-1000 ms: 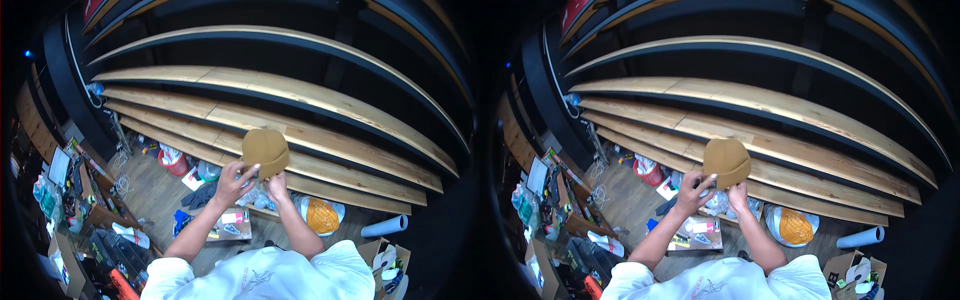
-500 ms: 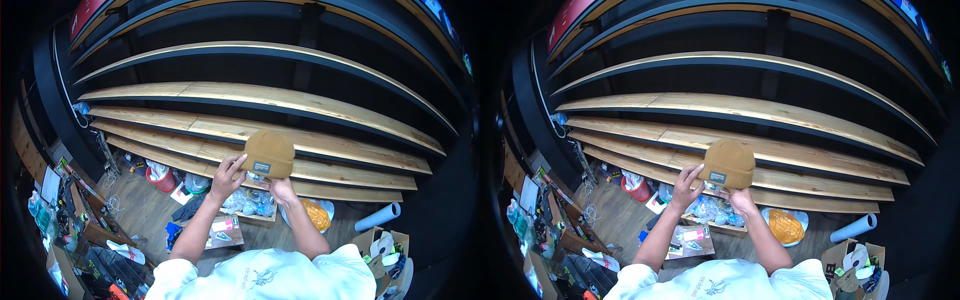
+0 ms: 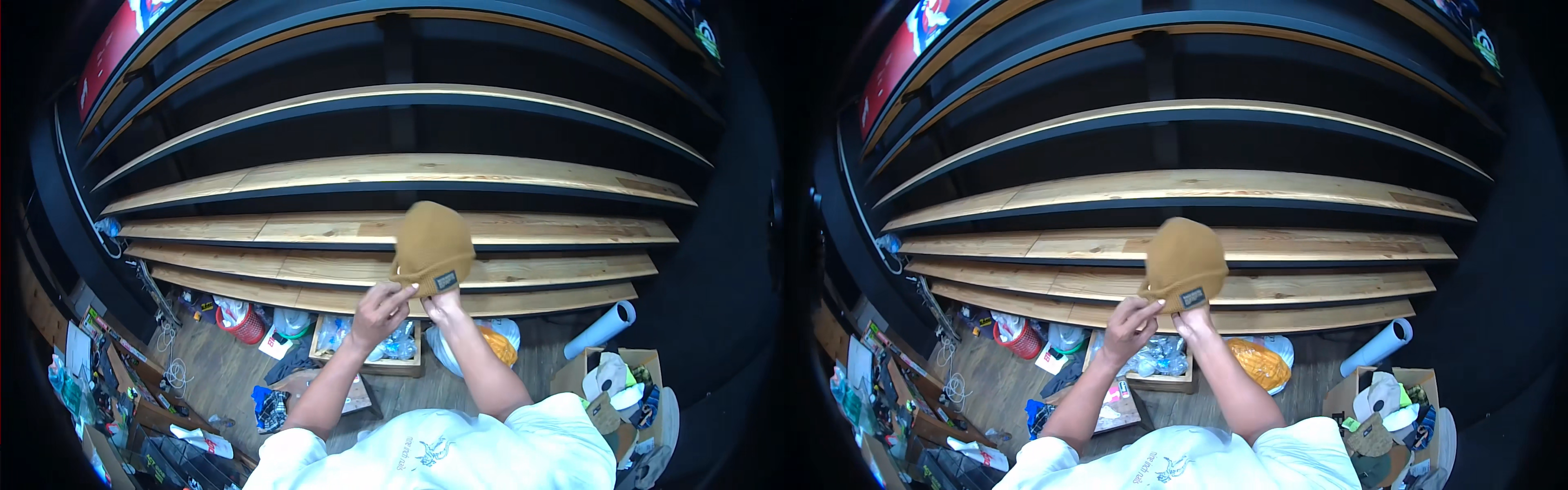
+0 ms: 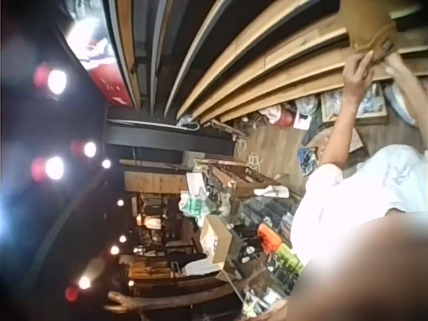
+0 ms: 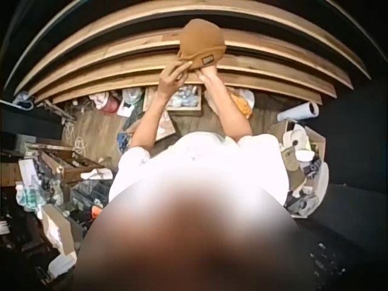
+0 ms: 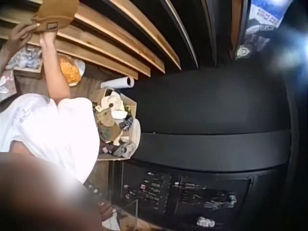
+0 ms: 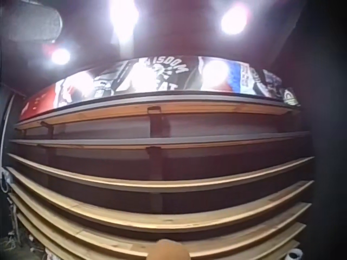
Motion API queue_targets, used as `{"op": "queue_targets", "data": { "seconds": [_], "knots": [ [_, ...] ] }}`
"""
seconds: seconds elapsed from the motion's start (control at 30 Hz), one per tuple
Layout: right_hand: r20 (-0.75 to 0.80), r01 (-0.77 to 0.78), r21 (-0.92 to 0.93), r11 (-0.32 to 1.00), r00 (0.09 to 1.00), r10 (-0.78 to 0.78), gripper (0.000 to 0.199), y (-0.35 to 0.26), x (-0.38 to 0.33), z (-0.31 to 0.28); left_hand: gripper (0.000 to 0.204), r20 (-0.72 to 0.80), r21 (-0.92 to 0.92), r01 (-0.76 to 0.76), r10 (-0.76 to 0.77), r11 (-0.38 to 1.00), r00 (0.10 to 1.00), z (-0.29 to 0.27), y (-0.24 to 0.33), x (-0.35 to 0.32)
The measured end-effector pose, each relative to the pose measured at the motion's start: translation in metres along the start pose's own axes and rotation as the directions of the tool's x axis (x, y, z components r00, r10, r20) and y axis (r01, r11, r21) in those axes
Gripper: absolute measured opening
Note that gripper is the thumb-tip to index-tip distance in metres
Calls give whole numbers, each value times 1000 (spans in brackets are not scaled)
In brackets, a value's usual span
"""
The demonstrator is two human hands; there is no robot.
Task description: The person uses a lint roller to clean several beanies and organizes them on wooden display shelves, then wipes a shelf with a cloth.
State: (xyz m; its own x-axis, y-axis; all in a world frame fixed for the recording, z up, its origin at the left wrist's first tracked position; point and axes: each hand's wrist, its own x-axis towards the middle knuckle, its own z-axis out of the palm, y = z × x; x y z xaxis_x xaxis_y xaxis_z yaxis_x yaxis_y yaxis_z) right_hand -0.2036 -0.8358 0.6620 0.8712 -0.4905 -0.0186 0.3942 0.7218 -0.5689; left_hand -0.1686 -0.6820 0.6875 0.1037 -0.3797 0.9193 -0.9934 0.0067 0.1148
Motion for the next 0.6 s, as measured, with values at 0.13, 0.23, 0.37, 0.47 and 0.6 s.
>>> {"op": "queue_targets", "data": {
  "seconds": [0.13, 0.23, 0.37, 0.47, 0.6],
  "knots": [
    [65, 24, -404, 915, 998, 2, 23, -47, -18, -14, 56, -37, -199, 68, -77, 978, 996, -1, 2, 27],
    [104, 0, -503, 864, 993, 60, 22, -66, -29, -37, 88, 47, -386, 371, -384, 844, 922, 32, -3, 34],
    [134, 146, -576, 804, 987, -83, 31, -70, -41, -51, 76, 244, -477, 453, -381, 753, 891, 68, 0, 36],
    [16, 206, -458, 865, 974, -224, 37, -63, -25, -73, 47, 153, -534, 415, -399, 737, 904, 100, 13, 36],
    [-4, 282, -597, 751, 935, -355, 49, -71, 10, -86, 33, 61, -503, 419, -452, 756, 890, 121, 8, 58]
  ]
}}
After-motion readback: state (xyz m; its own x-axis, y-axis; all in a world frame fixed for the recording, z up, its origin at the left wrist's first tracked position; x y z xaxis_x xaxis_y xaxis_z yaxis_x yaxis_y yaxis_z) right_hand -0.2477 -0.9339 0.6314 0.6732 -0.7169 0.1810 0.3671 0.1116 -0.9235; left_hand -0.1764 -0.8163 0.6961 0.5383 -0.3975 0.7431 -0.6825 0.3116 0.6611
